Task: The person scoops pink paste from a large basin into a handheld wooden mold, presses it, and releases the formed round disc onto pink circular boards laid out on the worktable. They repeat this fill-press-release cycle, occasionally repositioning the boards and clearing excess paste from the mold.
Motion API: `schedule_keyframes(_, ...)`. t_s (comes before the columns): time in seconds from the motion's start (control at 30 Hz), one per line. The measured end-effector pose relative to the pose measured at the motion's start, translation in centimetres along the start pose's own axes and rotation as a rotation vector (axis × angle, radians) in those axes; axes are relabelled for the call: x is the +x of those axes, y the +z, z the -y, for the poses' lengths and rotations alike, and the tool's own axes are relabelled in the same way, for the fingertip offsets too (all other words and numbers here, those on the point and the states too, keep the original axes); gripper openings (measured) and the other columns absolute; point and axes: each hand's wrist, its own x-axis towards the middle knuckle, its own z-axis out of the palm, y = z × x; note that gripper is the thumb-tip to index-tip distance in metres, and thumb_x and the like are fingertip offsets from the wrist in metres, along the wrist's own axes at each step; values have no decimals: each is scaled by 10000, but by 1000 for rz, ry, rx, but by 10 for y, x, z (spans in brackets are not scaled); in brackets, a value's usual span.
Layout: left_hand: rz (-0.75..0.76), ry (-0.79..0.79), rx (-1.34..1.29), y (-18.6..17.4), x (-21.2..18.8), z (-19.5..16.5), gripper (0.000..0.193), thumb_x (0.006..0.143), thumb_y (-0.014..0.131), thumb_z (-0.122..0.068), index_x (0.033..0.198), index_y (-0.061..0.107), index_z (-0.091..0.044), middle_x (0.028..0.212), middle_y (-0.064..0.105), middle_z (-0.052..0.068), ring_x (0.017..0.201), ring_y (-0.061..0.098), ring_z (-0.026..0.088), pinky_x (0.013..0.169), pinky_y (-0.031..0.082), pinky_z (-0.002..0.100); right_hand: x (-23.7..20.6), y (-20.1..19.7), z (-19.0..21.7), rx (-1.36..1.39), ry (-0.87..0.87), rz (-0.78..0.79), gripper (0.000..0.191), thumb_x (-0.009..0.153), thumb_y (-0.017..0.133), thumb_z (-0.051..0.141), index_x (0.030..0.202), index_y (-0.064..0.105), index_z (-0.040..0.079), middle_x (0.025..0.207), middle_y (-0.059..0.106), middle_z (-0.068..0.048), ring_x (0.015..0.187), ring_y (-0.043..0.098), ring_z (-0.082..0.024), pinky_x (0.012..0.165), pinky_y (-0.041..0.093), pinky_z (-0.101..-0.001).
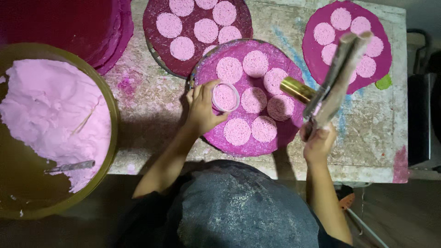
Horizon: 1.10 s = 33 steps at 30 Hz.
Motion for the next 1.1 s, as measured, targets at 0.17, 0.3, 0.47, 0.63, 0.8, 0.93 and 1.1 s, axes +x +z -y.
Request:
schedule_keyframes(0.17,-261,169,-169,-15,-22,-12,896,783,888,-269,1469,361,-35,1445,465,166,1367,441,283,1175,328,472,-15,-26,-8,11,27,-110,896,927,396,891,1102,523,22,707,496,-34,558,465,-119,481,318,-280)
schedule_keyframes(0.3,-239,-195,-263,-19,-18,-20,472,898,760,-209,1319,577,-98,1272,601,89,1082,613,184,1008,491,342,-19,-34,-6,52,80,-141,854,950,389,871,1096,507,37,689,471,-26,547,449,-119,475,293,-278)
schedule_keyframes(0.47,-168,-104,-47,-12,26,-26,168,904,773,-244,1023,731,-132,908,704,26,803,671,192,840,394,411,-21,-28,4,3,66,-107,868,953,355,870,1079,519,27,660,480,-39,527,442,-122,466,286,-274)
schedule_keyframes(0.63,-81,-95,222,-8,61,-31,133,807,809,-269,817,745,-152,741,715,10,709,667,223,812,384,439,-29,-22,16,81,23,-77,872,969,405,840,1191,519,4,741,490,-48,572,460,-129,487,300,-277)
schedule_keyframes(0.8,-45,-130,470,-10,70,-38,131,902,753,-240,773,775,-227,681,705,30,605,650,240,813,392,400,-36,-29,19,119,-11,-110,854,973,445,810,1237,497,-1,797,503,-52,575,470,-137,478,322,-292)
schedule_keyframes(0.93,-84,-116,293,-16,71,-40,131,757,767,-301,712,758,-179,660,722,29,585,656,249,753,366,426,-37,-35,15,126,33,-140,831,978,430,809,1193,507,10,754,497,-49,557,460,-133,466,309,-287)
schedule_keyframes(1.1,20,-143,412,-13,71,-41,158,745,785,-351,712,762,-198,654,714,43,602,660,248,778,365,428,-36,-35,12,133,61,-151,826,974,420,815,1165,507,16,683,481,-49,537,456,-134,466,321,-289)
